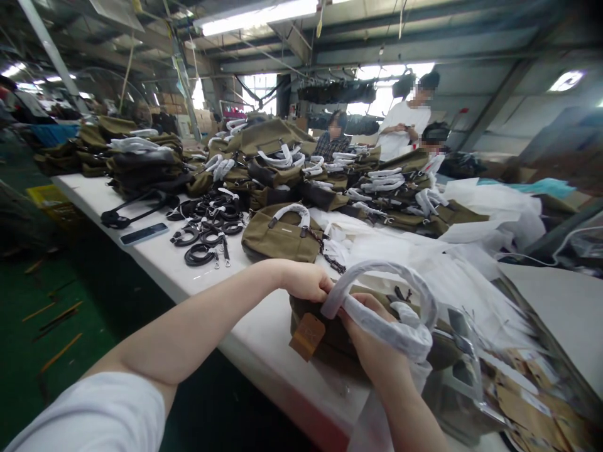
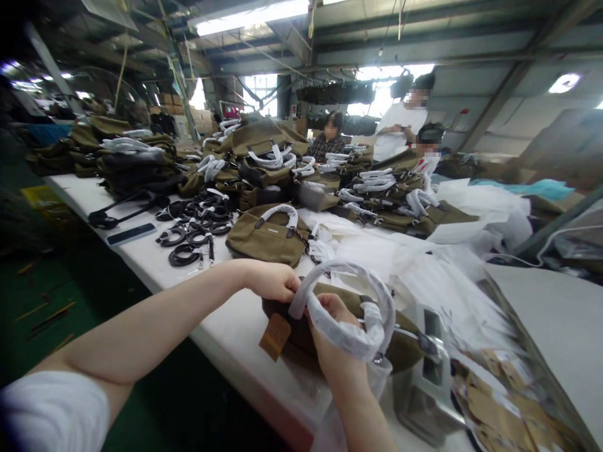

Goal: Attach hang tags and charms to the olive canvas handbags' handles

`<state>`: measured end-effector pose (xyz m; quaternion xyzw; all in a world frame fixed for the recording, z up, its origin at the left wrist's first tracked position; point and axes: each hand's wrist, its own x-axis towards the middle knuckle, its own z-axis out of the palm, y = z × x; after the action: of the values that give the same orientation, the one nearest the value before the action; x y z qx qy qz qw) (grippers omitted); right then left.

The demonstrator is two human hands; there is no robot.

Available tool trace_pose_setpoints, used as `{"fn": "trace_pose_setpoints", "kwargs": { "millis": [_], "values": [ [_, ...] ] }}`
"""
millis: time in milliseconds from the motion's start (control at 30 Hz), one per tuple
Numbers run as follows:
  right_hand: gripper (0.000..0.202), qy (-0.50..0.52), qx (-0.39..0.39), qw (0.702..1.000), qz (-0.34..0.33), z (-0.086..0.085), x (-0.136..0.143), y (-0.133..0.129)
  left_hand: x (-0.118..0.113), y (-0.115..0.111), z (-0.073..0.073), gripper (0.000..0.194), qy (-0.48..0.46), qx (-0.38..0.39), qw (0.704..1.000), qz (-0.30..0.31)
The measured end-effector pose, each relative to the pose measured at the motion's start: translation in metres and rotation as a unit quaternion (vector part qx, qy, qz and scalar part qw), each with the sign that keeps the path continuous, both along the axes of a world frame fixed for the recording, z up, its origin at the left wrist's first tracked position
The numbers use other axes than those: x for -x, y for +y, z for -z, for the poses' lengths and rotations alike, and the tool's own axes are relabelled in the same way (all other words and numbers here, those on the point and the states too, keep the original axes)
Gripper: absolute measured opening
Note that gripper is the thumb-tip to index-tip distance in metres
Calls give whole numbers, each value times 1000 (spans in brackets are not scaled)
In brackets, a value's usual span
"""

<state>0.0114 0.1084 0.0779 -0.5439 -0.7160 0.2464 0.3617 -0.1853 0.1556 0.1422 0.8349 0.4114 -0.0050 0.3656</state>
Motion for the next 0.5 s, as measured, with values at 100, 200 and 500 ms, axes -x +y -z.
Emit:
{"fn": "trace_pose_setpoints", "kwargs": {
  "millis": [100, 200, 500],
  "values": [
    [34, -10, 44, 999, 9, -1, 1, 3, -2, 0, -3, 32, 17, -11, 1000, 5],
    [34, -6, 43, 999, -11, 2, 0, 6, -5, -2, -4, 33, 34, -30, 999, 1],
    [26, -63, 19, 998, -9, 2, -3, 8, -12, -7, -4, 32, 67, -83, 994, 4]
  ]
}}
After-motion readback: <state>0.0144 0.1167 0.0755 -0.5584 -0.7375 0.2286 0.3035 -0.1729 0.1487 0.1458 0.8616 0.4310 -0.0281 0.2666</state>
